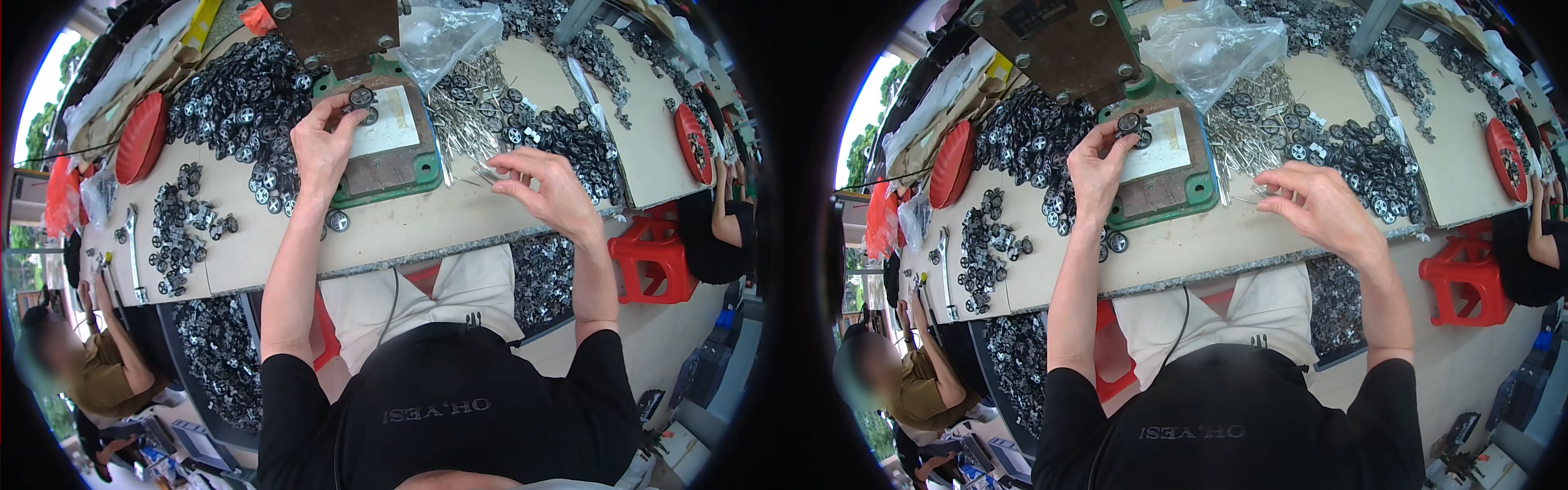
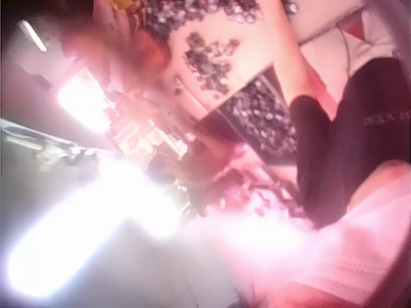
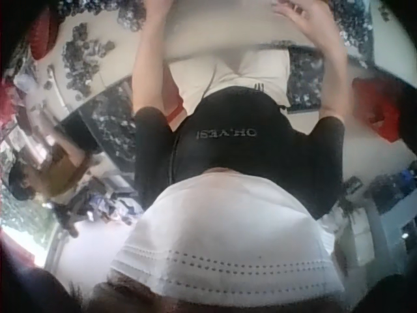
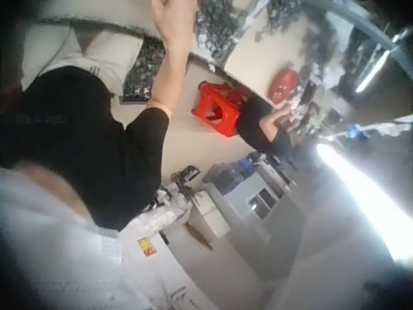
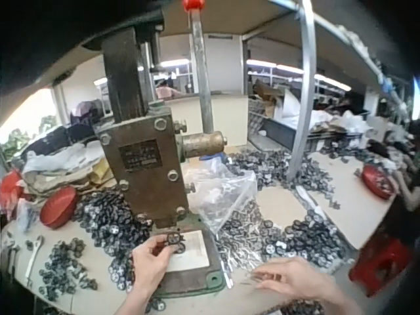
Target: Manually assemble small metal and plastic industrial components using a manual press.
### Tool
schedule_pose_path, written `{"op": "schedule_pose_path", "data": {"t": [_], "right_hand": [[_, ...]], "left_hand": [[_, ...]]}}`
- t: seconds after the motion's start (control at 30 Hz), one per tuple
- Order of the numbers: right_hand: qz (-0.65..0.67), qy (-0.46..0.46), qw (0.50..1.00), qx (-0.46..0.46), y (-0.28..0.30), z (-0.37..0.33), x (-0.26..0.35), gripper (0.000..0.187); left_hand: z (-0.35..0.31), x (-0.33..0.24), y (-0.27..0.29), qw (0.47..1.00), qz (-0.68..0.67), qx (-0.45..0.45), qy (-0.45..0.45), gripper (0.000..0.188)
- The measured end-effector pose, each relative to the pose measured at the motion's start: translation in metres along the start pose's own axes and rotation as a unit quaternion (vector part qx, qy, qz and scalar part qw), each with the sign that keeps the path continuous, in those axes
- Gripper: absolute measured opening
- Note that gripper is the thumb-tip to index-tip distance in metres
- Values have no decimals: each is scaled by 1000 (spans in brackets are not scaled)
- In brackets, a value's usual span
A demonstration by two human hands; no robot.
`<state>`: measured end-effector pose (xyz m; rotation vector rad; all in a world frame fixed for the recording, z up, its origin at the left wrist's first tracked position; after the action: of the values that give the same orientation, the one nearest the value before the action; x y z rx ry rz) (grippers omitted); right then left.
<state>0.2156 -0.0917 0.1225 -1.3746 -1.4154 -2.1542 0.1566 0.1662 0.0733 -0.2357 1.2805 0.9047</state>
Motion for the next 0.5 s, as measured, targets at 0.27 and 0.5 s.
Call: {"op": "schedule_pose_path", "data": {"t": [0.27,0.5], "right_hand": [[-101,144,978,-114,101,29,96,21],[97,192,956,-198,214,136,186,37]], "left_hand": [[-3,-29,9,994,87,-6,-60,23],[-17,-18,6,996,73,18,-38,25]]}}
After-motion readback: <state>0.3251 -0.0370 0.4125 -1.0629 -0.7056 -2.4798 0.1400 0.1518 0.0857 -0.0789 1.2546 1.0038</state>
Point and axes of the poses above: each hand's wrist, its own z-axis towards the middle knuckle, its own y-axis out of the back of the hand, x = y × z, the point moved 9 cm from there along z, towards the middle knuckle, and after that the axes turned 7 degrees about z, right-handed, at the moved point
